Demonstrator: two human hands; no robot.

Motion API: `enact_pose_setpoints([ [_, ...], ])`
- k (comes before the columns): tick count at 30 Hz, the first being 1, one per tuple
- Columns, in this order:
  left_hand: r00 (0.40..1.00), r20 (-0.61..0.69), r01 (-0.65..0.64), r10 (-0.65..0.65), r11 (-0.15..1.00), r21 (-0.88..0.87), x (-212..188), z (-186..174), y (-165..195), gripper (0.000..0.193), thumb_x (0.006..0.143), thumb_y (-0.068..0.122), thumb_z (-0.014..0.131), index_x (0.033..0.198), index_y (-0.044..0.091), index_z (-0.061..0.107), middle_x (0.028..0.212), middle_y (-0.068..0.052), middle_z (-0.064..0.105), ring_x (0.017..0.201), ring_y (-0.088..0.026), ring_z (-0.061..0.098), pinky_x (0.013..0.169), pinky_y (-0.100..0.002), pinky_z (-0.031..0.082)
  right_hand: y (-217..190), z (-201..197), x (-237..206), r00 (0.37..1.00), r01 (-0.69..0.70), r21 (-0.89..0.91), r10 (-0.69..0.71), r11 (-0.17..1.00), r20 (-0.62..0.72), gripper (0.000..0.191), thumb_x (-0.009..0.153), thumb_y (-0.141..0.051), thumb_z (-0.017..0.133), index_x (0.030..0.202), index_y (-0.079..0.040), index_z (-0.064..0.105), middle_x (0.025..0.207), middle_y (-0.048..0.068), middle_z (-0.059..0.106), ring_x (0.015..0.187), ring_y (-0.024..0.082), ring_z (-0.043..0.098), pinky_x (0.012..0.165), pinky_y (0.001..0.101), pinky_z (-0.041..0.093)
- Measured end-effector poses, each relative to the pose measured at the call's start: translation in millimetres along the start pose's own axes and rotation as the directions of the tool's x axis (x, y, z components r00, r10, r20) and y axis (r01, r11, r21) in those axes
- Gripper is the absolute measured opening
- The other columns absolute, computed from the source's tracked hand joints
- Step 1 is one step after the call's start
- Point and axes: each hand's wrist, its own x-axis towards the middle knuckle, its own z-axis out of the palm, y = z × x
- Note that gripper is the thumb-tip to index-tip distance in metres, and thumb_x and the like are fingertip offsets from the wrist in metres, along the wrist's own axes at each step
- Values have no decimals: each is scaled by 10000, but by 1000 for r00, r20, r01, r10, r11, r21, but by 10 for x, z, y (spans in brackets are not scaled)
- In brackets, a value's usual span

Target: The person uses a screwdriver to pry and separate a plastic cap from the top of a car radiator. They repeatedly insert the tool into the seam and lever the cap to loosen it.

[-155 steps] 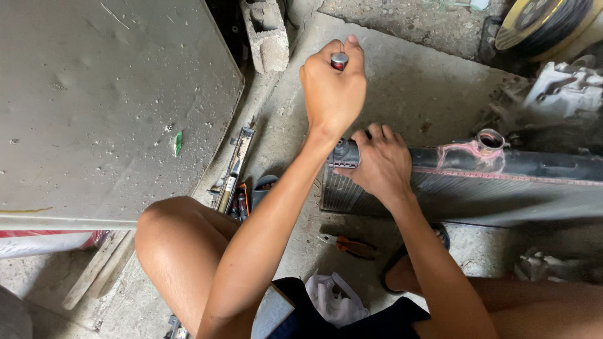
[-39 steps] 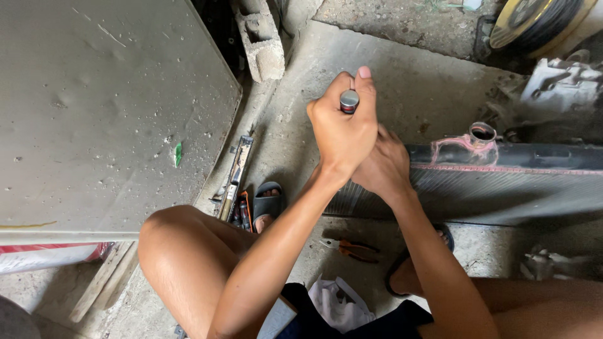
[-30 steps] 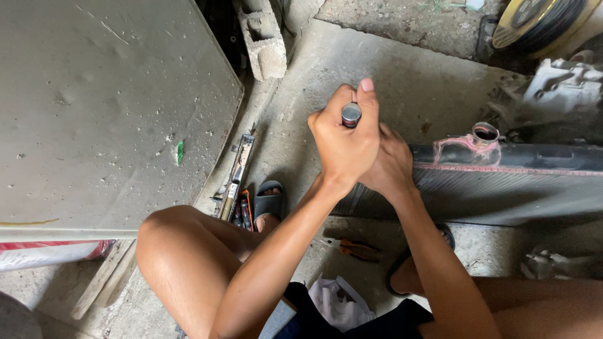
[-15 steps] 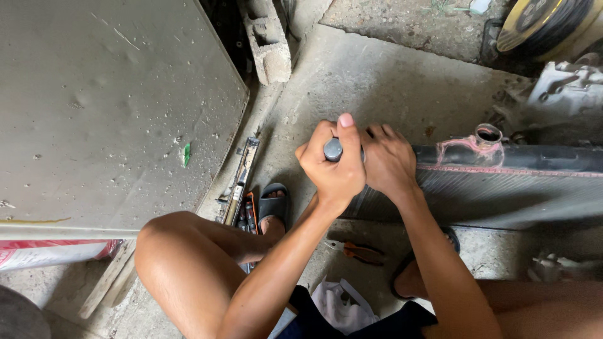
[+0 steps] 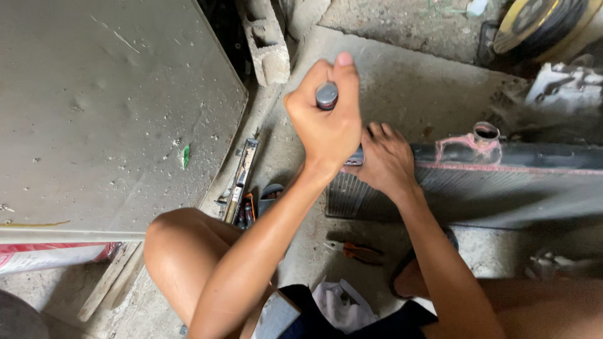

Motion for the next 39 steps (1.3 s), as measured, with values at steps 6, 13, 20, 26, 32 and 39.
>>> enact_pose_setpoints([
  [6, 999, 31, 14, -12, 998, -65, -137, -5, 53, 377, 1039, 109, 657, 706, 31, 497, 619, 61, 417, 621, -2, 368, 534, -264, 299, 229, -111, 126, 992, 18, 280, -52, 960, 116, 777, 597, -425, 884, 1229, -41, 645, 1164, 189, 686, 1086, 397, 636, 889, 492, 503],
  [13, 994, -76, 81, -83, 996, -27, -319, 84, -140, 400, 1029, 104, 647, 672, 41, 477, 575, 63, 391, 587, -1, 346, 506, -255, 279, 729, -219, 102, 921, -190, 174, 114, 966, 372, 575, 784, -621, 712, 1027, -100, 726, 920, 176, 751, 900, 403, 715, 781, 521, 548],
  [20, 994, -102, 49, -47, 999, 11, -320, 85, -243, 411, 1028, 105, 646, 664, 43, 465, 568, 65, 388, 575, -1, 350, 500, -252, 289, 671, -115, 40, 969, -158, 120, 131, 980, 208, 559, 815, -636, 699, 918, -89, 742, 832, 179, 738, 863, 411, 704, 773, 529, 524],
  [26, 995, -88, 46, -49, 998, -39, -324, 105, -327, 423, 1040, 106, 637, 664, 43, 456, 566, 62, 427, 564, -4, 370, 498, -256, 291, 555, -171, 33, 936, -279, 158, 232, 947, 264, 504, 775, -589, 740, 870, -93, 735, 824, 145, 748, 846, 380, 717, 770, 519, 527],
  [32, 993, -113, 33, -29, 999, 36, -323, 134, -291, 394, 1040, 109, 634, 688, 29, 474, 560, 30, 422, 562, -12, 384, 495, -260, 309, 527, -159, 29, 964, -218, 123, 194, 968, 179, 498, 757, -554, 784, 868, -70, 744, 865, 173, 745, 879, 401, 700, 782, 518, 530],
  [39, 999, -47, 0, 2, 999, 43, -277, 292, -330, 380, 1017, 130, 664, 696, 35, 482, 529, 0, 400, 541, -18, 354, 480, -273, 313, 525, -84, 34, 975, -203, 110, 192, 973, 110, 417, 761, -496, 770, 864, -92, 771, 856, 196, 739, 873, 400, 705, 807, 523, 537],
])
